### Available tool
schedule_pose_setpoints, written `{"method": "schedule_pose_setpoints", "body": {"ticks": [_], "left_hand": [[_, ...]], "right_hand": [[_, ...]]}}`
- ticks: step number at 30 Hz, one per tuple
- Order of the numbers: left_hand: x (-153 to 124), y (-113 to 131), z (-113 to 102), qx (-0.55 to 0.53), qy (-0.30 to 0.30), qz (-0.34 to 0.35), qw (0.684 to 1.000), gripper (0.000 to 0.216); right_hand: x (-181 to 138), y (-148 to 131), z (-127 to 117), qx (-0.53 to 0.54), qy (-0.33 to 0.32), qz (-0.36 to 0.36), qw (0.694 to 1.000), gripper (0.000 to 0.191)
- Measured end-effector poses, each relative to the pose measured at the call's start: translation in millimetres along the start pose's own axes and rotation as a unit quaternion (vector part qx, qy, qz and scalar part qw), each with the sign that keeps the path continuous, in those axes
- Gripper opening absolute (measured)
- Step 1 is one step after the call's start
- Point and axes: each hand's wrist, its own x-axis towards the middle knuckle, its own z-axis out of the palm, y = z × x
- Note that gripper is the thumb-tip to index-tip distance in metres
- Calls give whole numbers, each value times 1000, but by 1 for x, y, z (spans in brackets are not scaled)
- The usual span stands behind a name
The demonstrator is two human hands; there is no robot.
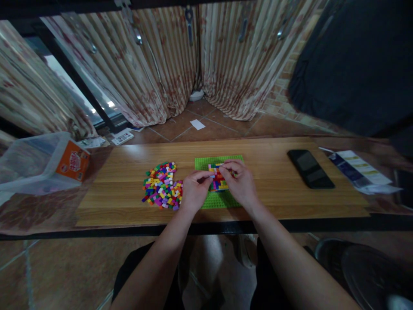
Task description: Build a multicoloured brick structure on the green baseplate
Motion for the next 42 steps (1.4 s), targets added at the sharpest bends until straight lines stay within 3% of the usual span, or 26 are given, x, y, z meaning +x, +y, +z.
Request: {"method": "schedule_pose_setpoints", "body": {"ticks": [18, 42], "left_hand": [[0, 3, 4, -24, 21, -24, 999, 28], [2, 7, 4, 0, 27, -21, 999, 8]], "right_hand": [[-8, -8, 9, -74, 18, -34, 997, 9], [-9, -10, 11, -97, 16, -25, 995, 9]]}}
